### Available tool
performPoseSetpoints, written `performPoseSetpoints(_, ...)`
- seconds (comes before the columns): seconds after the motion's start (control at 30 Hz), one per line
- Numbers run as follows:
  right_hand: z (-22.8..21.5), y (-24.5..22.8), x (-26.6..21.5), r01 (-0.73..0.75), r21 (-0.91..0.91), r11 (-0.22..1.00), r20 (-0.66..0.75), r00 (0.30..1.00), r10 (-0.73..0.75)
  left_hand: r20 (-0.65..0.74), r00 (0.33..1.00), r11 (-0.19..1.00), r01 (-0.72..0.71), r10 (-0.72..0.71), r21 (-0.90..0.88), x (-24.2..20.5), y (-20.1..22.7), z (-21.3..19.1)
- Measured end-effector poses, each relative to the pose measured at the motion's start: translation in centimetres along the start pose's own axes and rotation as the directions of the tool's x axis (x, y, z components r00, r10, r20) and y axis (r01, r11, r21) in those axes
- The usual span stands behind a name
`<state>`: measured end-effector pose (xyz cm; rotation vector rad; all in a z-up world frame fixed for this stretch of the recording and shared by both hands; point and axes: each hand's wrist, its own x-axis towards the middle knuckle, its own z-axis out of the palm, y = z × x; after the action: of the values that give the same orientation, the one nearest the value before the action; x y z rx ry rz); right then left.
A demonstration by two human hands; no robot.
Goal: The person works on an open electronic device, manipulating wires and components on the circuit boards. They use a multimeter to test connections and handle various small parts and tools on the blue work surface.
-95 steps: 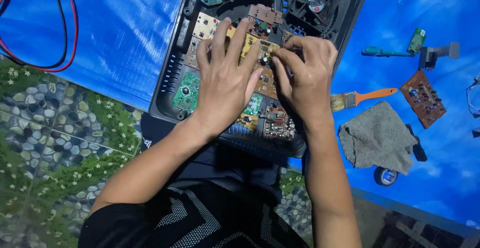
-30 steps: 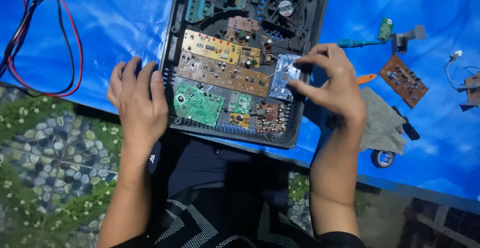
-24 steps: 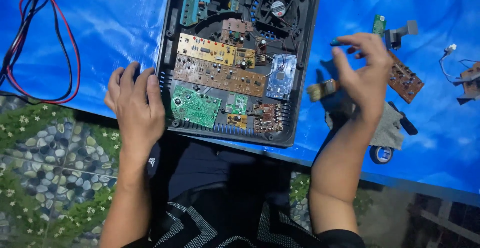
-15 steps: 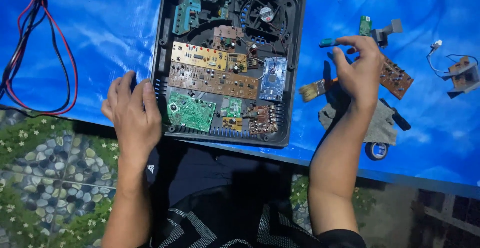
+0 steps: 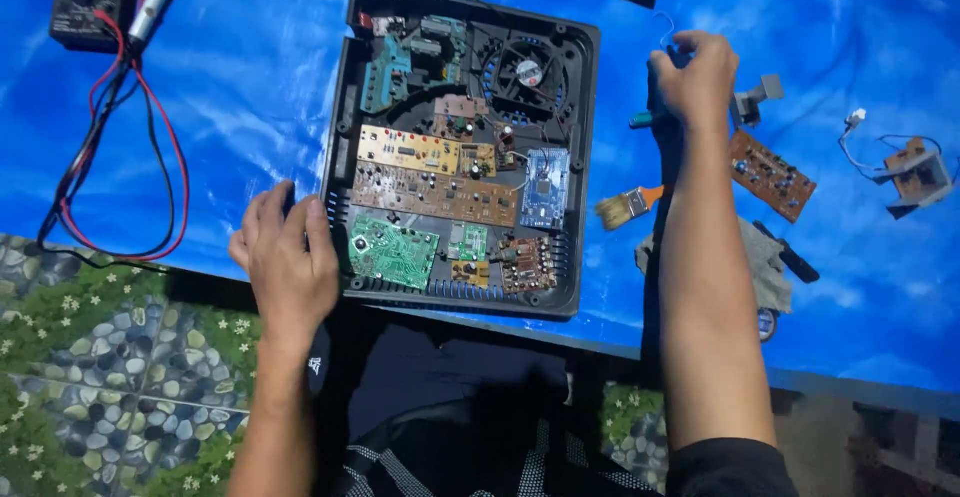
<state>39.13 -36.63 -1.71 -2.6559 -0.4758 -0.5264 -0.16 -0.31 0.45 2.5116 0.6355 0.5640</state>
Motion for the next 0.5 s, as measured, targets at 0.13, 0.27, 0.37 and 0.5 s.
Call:
performPoseSetpoints(0.13,0.8,-0.3,0.0,-0.021,-0.010,1.000,-0.003,1.000,0.021,-0.005,1.000,1.000,0.018,-0.018,-0.002,0.1,0.2,-0.3)
performPoseSetpoints(0.27,0.6,-0.2,-0.4,0.029,0.003,1.000,-0.101,0.994,-0.028,-0.022,1.000,1.000,-0.002,0.002,-0.023,0.1,0.4,-0.5)
performPoseSetpoints(0.37,0.3,0.5,-0.4,0.081,-0.031,0.996,-0.152,0.985,-0.085,-0.036,0.999,0.999,-0.013,0.012,-0.031,0.1,0.5,-0.5)
performPoseSetpoints(0.5,1.1,1.7,0.1,0.057,-0.172,0.983,0.009,0.998,-0.056,-0.054,0.999,0.998,-0.011,0.008,-0.062,0.0,1.1,-1.2)
